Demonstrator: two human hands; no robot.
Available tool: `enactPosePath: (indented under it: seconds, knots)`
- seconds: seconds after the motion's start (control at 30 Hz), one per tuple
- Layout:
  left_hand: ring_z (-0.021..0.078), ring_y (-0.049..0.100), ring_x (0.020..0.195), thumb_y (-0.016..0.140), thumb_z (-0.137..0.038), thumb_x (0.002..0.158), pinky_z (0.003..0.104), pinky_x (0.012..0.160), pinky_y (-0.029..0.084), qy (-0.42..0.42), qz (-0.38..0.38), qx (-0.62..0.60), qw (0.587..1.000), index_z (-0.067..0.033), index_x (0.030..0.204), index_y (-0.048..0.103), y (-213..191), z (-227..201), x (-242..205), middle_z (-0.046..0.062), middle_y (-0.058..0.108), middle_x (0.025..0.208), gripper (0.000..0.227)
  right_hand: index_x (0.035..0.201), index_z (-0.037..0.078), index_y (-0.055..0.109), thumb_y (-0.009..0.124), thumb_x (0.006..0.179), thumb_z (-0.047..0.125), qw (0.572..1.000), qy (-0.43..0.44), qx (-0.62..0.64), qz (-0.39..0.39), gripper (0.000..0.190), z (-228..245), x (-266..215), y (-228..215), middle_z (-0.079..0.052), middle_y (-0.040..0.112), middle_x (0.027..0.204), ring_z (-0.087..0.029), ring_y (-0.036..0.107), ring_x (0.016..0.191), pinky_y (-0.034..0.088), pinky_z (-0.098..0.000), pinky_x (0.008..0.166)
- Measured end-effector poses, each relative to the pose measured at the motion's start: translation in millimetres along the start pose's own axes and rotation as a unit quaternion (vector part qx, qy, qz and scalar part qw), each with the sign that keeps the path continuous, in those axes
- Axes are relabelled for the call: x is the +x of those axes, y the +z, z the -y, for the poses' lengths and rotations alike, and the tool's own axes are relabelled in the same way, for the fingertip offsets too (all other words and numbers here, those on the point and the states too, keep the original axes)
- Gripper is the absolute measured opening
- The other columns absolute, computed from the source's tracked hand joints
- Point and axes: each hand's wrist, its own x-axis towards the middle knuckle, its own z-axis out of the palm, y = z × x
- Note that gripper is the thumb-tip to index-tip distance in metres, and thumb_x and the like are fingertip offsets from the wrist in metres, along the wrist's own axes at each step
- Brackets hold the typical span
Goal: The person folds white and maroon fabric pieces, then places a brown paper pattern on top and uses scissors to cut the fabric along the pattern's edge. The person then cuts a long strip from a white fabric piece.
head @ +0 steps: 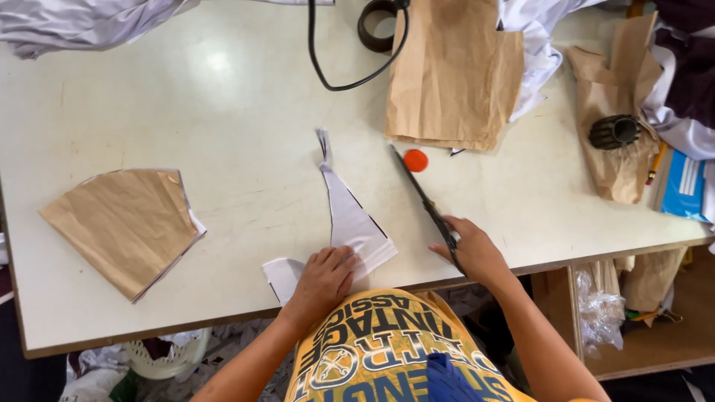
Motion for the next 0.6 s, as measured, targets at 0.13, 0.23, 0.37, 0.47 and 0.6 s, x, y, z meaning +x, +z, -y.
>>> enactPosePath:
  seconds: [0.13, 0.23, 0.37, 0.47, 0.6]
  knots:
    - [0.0266, 0.068, 0.099, 0.06, -0.03, 0.103, 0.038, 0.077, 0.051, 0.004, -0.04, -0.041, 0.998, -0.0173, 0.117, 0.073, 7, 15, 25, 0.005, 0.067, 0.119, 0.023, 0.15, 0.003, 0.057, 0.084, 0.087, 0.037, 0.987, 0.062, 0.146, 0.007, 0.076, -25, -22, 19, -0.019, 0.074, 0.129, -0.029, 0.081, 0.079, 0.061, -0.0421, 0.079]
    - [0.0255, 0.067, 0.099, 0.061, -0.026, 0.102, 0.038, 0.078, 0.051, 0.002, -0.073, -0.015, 0.997, -0.0164, 0.117, 0.073, 11, 36, 57, 0.004, 0.066, 0.115, 0.021, 0.15, 0.002, 0.057, 0.087, 0.086, 0.032, 0.977, 0.089, 0.192, -0.004, 0.076, -33, -34, 32, -0.019, 0.076, 0.127, -0.026, 0.08, 0.071, 0.06, -0.0381, 0.069]
    - [0.029, 0.065, 0.11, 0.065, -0.024, 0.098, 0.043, 0.086, 0.049, 0.007, -0.116, 0.039, 0.992, -0.016, 0.12, 0.073, 16, 66, 91, 0.005, 0.067, 0.119, 0.025, 0.153, 0.002, 0.054, 0.086, 0.088, 0.029, 0.974, 0.11, 0.199, -0.007, 0.077, -8, -55, 26, -0.019, 0.074, 0.13, -0.028, 0.081, 0.077, 0.061, -0.0383, 0.068]
    - [0.0308, 0.063, 0.121, 0.077, -0.029, 0.086, 0.048, 0.098, 0.045, 0.0, -0.112, 0.116, 0.987, -0.0153, 0.112, 0.077, 16, 94, 102, 0.007, 0.068, 0.124, 0.03, 0.152, 0.001, 0.052, 0.085, 0.086, 0.039, 0.992, 0.068, 0.098, -0.028, 0.083, -1, -55, 35, -0.024, 0.067, 0.136, -0.045, 0.073, 0.117, 0.061, -0.0531, 0.098]
    - [0.0353, 0.059, 0.127, 0.075, -0.054, 0.088, 0.054, 0.1, 0.043, -0.082, -0.1, 0.165, 0.978, -0.0101, 0.132, 0.072, -8, 108, 110, 0.013, 0.062, 0.139, 0.062, 0.159, 0.008, 0.044, 0.084, 0.086, 0.042, 0.995, 0.062, 0.045, -0.07, 0.09, 21, -40, 43, -0.02, 0.063, 0.139, -0.045, 0.07, 0.119, 0.059, -0.0562, 0.101]
